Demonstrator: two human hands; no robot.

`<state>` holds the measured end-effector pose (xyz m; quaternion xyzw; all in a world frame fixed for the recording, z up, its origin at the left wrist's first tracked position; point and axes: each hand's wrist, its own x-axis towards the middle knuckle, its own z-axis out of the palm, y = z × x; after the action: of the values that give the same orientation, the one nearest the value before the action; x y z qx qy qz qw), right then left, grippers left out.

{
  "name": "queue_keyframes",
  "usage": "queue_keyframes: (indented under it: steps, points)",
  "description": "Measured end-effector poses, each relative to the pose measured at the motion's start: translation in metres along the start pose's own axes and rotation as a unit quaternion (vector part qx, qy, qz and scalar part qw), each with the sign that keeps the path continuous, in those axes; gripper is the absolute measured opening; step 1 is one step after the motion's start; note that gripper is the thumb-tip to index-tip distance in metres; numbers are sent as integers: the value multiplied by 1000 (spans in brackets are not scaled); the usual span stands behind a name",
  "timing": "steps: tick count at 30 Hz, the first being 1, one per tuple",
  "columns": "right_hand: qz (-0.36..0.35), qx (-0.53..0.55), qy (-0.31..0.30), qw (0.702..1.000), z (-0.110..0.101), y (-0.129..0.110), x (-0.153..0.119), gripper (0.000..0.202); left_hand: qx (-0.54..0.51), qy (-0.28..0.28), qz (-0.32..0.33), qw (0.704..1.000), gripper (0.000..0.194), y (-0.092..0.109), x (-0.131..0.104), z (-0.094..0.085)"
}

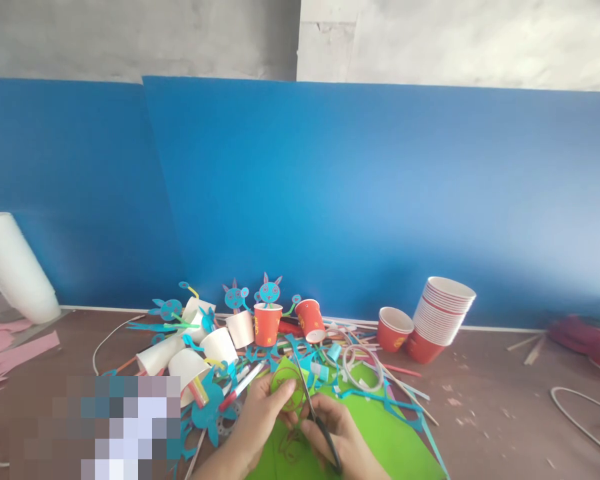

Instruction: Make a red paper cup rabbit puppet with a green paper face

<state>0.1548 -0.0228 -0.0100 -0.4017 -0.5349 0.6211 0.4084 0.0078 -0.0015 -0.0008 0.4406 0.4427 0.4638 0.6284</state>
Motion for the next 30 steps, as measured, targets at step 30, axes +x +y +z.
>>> queue_keyframes:
  steps: [30]
  points:
    - [30, -47, 4, 998, -5, 7, 1, 46, 24, -55, 12, 998, 31, 8, 1, -5]
